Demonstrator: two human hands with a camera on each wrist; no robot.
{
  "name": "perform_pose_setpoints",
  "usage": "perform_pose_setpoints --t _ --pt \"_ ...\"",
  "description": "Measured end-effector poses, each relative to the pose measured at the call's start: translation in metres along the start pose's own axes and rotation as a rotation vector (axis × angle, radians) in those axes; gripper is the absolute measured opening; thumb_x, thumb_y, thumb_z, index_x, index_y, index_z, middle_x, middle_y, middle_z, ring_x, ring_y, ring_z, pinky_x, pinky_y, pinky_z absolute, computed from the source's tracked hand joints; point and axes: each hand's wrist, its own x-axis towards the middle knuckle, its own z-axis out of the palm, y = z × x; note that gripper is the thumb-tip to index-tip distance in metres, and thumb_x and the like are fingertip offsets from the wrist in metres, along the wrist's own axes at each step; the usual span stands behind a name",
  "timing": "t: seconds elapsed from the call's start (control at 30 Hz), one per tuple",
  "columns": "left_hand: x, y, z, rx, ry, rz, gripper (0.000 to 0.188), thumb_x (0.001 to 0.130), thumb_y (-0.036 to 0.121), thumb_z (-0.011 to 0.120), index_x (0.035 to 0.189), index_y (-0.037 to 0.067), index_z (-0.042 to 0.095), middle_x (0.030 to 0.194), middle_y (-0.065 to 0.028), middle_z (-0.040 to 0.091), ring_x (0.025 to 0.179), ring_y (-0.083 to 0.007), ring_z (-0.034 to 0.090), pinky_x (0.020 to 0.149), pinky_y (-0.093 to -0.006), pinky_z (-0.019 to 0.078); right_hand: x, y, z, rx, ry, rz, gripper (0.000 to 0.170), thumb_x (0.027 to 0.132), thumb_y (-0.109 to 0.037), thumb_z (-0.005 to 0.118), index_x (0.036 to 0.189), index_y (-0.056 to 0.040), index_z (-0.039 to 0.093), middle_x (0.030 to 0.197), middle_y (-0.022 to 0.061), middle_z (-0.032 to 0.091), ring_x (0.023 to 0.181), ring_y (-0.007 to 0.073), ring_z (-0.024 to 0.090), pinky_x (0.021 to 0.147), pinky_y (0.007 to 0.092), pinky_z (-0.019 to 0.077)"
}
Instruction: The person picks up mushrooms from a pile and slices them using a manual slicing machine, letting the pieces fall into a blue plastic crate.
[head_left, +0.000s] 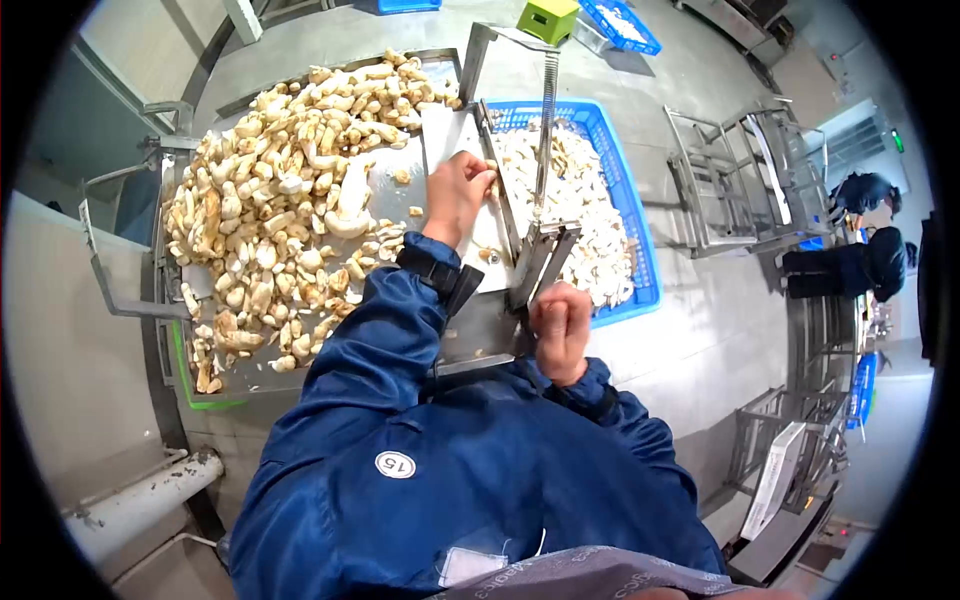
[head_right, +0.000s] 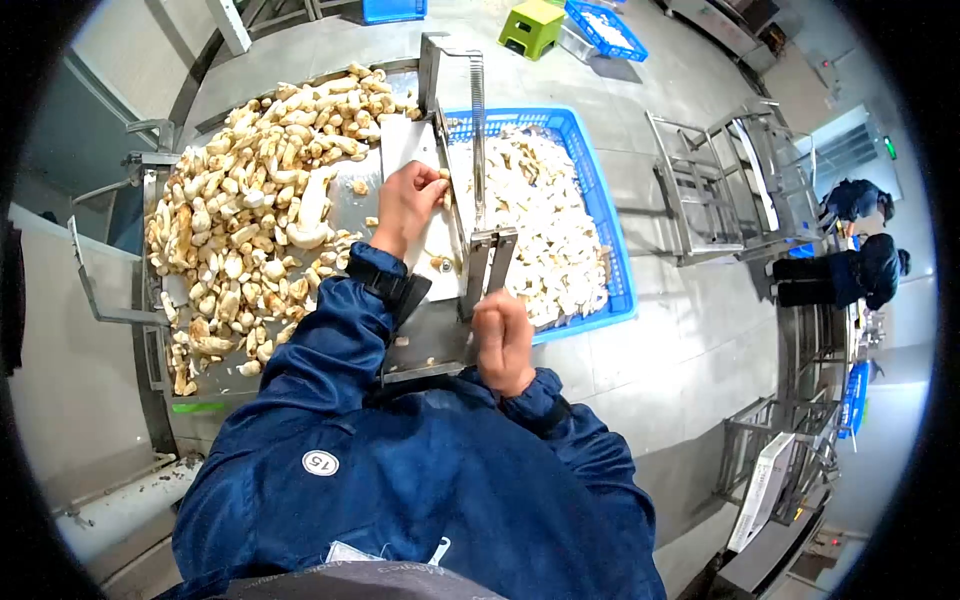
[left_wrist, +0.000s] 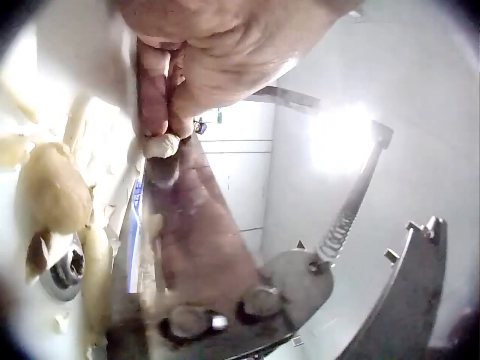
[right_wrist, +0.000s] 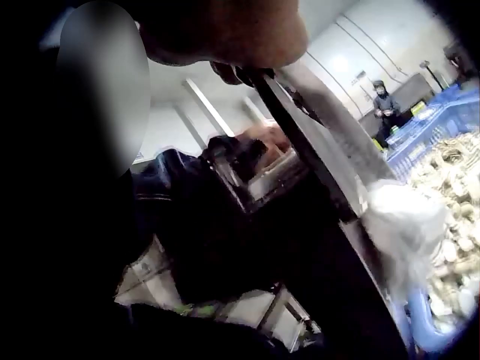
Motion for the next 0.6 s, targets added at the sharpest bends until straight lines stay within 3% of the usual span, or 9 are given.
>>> perform_pose_setpoints --t 0.1,0.13,0.2,0.23,0.33,0.4,0.5,0.6 --pt "0.001 -0.003 0.002 0.018 -0.003 -0.066 0.014 0.081 0.014 0.073 0.085 0.002 0.068 0.076 -0.0112 0.071 0.066 -0.018 0.068 0.061 -0.03 0.0529 0.07 -0.078 0.011 0.182 0.024 0.254 0.013 0.103 -0.015 0.045 0.106 -0.0035 0.05 0.076 -0.001 0.048 0.06 0.0049 0.04 0.052 0.02 0.0326" --pt "0.008 -0.033 0.011 0.043 0.038 0.047 0.013 0.081 0.013 0.073 0.086 0.002 0.068 0.077 -0.0113 0.071 0.067 -0.0196 0.069 0.063 -0.0308 0.0526 0.089 -0.095 0.013 0.266 0.014 0.314 0.013 0.103 -0.015 0.044 0.107 -0.0039 0.05 0.075 -0.0021 0.047 0.059 0.0033 0.037 0.05 0.0189 0.03" --pt "0.003 -0.014 0.006 0.024 0.006 -0.03 0.013 0.081 0.013 0.073 0.087 0.002 0.068 0.077 -0.0112 0.071 0.069 -0.0203 0.069 0.064 -0.031 0.0524 0.089 -0.095 0.016 0.094 0.033 0.278 0.013 0.104 -0.015 0.044 0.108 -0.0041 0.049 0.075 -0.0019 0.047 0.057 0.003 0.036 0.049 0.0193 0.0293" --pt "0.002 -0.004 0.001 0.084 -0.057 -0.028 0.009 0.087 0.001 0.067 0.094 -0.005 0.066 0.08 -0.01 0.07 0.07 -0.0122 0.066 0.06 -0.0246 0.0531 0.076 -0.082 0.016 0.1 0.056 0.21 0.013 0.103 -0.015 0.044 0.108 -0.0036 0.049 0.076 -0.0012 0.048 0.057 0.004 0.037 0.049 0.0199 0.0305" --pt "-0.001 -0.005 0.0 -0.106 -0.081 -0.076 0.012 0.081 0.011 0.072 0.089 0.001 0.069 0.077 -0.0108 0.071 0.068 -0.0168 0.069 0.062 -0.0282 0.0529 0.008 -0.006 0.008 0.013 0.061 -0.026 0.013 0.102 -0.015 0.045 0.103 -0.0025 0.047 0.079 0.0034 0.049 0.06 0.0083 0.04 0.053 0.0221 0.0345" --pt "-0.002 -0.012 0.001 -0.073 -0.075 -0.05 0.012 0.081 0.01 0.071 0.09 0.001 0.069 0.077 -0.0108 0.071 0.068 -0.0168 0.07 0.063 -0.0283 0.0533 -0.005 0.007 0.008 -0.112 0.024 -0.088 0.011 0.102 -0.013 0.044 0.102 -0.0028 0.047 0.076 0.0028 0.048 0.061 0.0081 0.041 0.055 0.022 0.0355" --pt "0.002 -0.02 0.004 -0.016 -0.041 0.008 0.013 0.082 0.01 0.069 0.091 0.001 0.069 0.079 -0.0118 0.072 0.071 -0.0201 0.07 0.065 -0.03 0.0539 0.022 -0.032 0.01 0.042 0.069 0.107 0.011 0.102 -0.012 0.043 0.105 -0.0035 0.048 0.075 -0.0006 0.045 0.06 0.0059 0.038 0.052 0.0208 0.032" --pt "-0.004 -0.001 0.003 0.13 -0.002 0.023 0.012 0.085 0.004 0.067 0.095 -0.002 0.066 0.081 -0.0082 0.071 0.07 -0.013 0.065 0.067 -0.0247 0.0525 0.092 -0.103 0.019 0.149 0.053 0.312 0.016 0.104 -0.02 0.043 0.106 -0.0052 0.048 0.075 -0.0033 0.044 0.056 0.0031 0.033 0.05 0.0193 0.0291"
